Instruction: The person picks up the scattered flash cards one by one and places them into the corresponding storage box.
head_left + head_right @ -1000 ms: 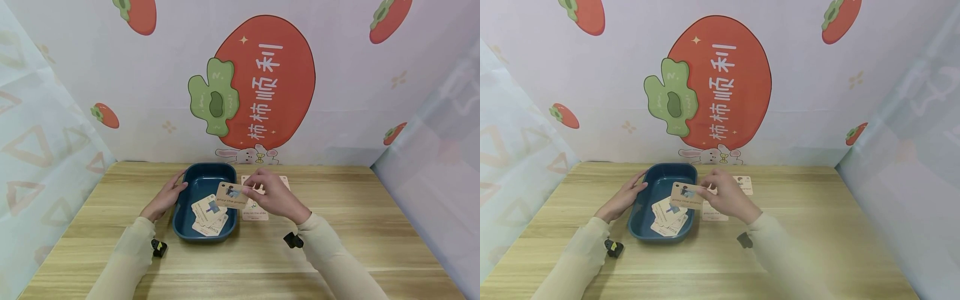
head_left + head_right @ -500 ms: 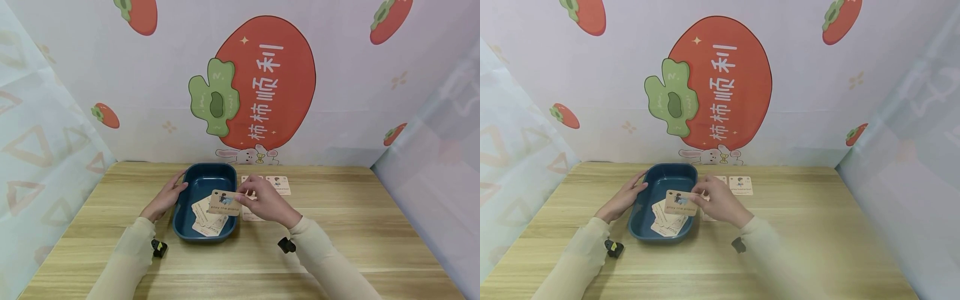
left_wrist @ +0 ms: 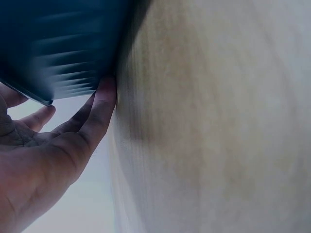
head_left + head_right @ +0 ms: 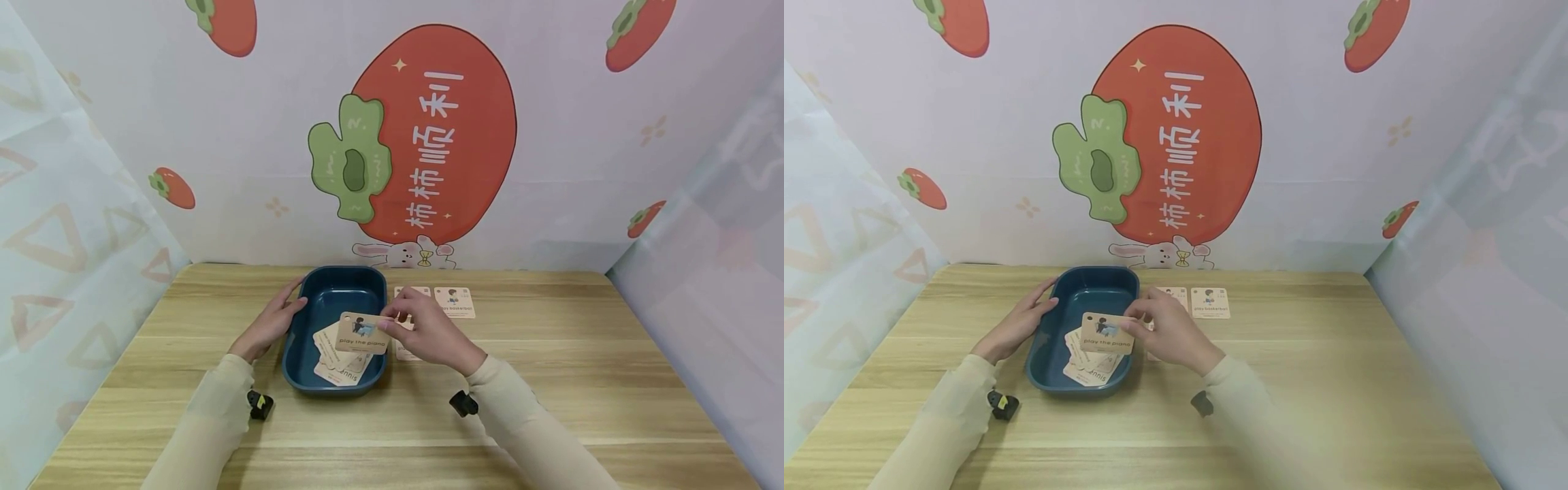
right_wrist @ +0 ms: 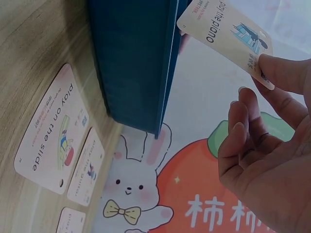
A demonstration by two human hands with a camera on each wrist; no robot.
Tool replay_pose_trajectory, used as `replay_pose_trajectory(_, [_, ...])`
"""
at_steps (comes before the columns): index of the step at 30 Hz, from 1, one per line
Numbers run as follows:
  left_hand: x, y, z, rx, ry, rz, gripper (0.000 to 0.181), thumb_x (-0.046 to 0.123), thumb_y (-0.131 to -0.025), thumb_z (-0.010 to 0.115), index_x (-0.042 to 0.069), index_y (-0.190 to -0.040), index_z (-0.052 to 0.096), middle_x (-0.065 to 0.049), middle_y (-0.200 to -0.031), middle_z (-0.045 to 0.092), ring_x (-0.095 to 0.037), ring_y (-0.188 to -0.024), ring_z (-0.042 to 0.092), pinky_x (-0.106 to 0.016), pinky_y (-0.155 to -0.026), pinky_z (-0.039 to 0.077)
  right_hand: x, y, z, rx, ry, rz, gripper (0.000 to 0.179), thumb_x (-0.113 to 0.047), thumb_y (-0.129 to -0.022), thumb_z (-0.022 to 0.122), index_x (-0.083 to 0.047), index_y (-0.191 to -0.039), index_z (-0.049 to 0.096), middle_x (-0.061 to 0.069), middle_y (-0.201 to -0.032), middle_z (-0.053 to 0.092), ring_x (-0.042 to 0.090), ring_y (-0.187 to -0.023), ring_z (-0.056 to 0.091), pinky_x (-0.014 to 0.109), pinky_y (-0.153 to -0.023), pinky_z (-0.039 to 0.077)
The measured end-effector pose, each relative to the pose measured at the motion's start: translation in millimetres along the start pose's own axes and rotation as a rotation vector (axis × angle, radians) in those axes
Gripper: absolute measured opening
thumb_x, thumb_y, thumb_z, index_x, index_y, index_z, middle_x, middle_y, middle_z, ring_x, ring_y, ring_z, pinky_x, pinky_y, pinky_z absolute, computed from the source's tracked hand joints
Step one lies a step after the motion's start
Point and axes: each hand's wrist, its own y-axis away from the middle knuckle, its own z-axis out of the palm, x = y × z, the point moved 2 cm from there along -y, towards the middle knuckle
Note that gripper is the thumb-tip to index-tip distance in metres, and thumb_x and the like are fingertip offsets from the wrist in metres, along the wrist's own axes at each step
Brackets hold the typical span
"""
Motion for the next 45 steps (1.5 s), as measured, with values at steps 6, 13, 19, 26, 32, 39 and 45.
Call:
replay_pose_trajectory(6, [1.3, 0.5, 0.1, -0.007, 0.011, 0.002, 0.063, 0.028, -0.112, 0.038, 0.015, -0.165, 0.007, -0.031, -0.16, 0.025, -0.051, -0.14, 0.037, -0.065, -0.108, 0.036, 0, -0.6, 6, -0.03, -0.003, 0.035, 0.005, -0.022, -0.096, 0.073, -0.019, -0.095, 0.077, -0.009, -0.092, 0.057, 0.012, -0.088, 0.054, 0.035, -0.074, 0.054])
replay_pose_trajectory(13, [1.3, 0.5, 0.4, -0.011, 0.009, 0.001, 0.063, 0.029, -0.112, 0.038, 0.015, -0.165, 0.006, -0.031, -0.16, 0.024, -0.052, -0.14, 0.037, -0.066, -0.108, 0.036, 1, 1.2, 13, -0.081, -0.006, 0.07, 0.007, -0.025, -0.098, 0.071, -0.021, -0.097, 0.076, -0.009, -0.094, 0.057, 0.019, -0.093, 0.056, 0.032, -0.073, 0.053])
replay_pose_trajectory(19, [0.8, 0.6, 0.2, -0.012, 0.016, 0.003, 0.063, 0.028, -0.112, 0.038, 0.015, -0.165, 0.006, -0.032, -0.158, 0.028, -0.051, -0.138, 0.039, -0.065, -0.107, 0.037, 2, 2.2, 18, -0.131, 0.006, 0.094, 0.008, -0.026, -0.098, 0.071, -0.02, -0.097, 0.076, -0.007, -0.097, 0.058, 0.025, -0.096, 0.057, 0.033, -0.073, 0.051])
replay_pose_trajectory(26, [1.5, 0.8, 0.4, -0.01, 0.012, 0.005, 0.063, 0.028, -0.112, 0.038, 0.015, -0.165, 0.006, -0.032, -0.158, 0.028, -0.051, -0.138, 0.039, -0.065, -0.108, 0.037, 5, 2.6, 24, -0.157, 0.038, 0.087, 0.007, -0.026, -0.097, 0.072, -0.021, -0.095, 0.077, -0.008, -0.095, 0.057, 0.018, -0.091, 0.055, 0.031, -0.071, 0.05])
replay_pose_trajectory(32, [1.2, 0.4, 0.3, -0.013, 0.019, 0.002, 0.063, 0.028, -0.112, 0.038, 0.015, -0.165, 0.006, -0.033, -0.157, 0.03, -0.051, -0.138, 0.04, -0.065, -0.107, 0.038, 7, 2.9, 28, -0.171, 0.031, 0.105, 0.006, -0.025, -0.096, 0.073, -0.021, -0.095, 0.078, -0.008, -0.094, 0.058, 0.022, -0.093, 0.057, 0.032, -0.072, 0.049])
replay_pose_trajectory(39, [2.5, 1.2, 0.4, -0.012, 0.013, 0.0, 0.063, 0.029, -0.112, 0.038, 0.015, -0.165, 0.006, -0.032, -0.158, 0.027, -0.051, -0.139, 0.038, -0.066, -0.108, 0.036, 6, 3.5, 29, -0.181, 0.053, 0.107, 0.005, -0.024, -0.094, 0.076, -0.021, -0.096, 0.079, -0.008, -0.094, 0.059, 0.022, -0.093, 0.057, 0.031, -0.072, 0.048])
replay_pose_trajectory(45, [3.1, 1.8, 0.3, -0.002, 0.002, 0.013, 0.062, 0.027, -0.112, 0.038, 0.014, -0.165, 0.009, -0.028, -0.163, 0.02, -0.051, -0.141, 0.035, -0.065, -0.108, 0.036, 5, 4.2, 28, -0.173, 0.055, 0.098, 0.005, -0.022, -0.095, 0.074, -0.021, -0.097, 0.079, -0.007, -0.095, 0.059, 0.023, -0.093, 0.057, 0.032, -0.073, 0.048])
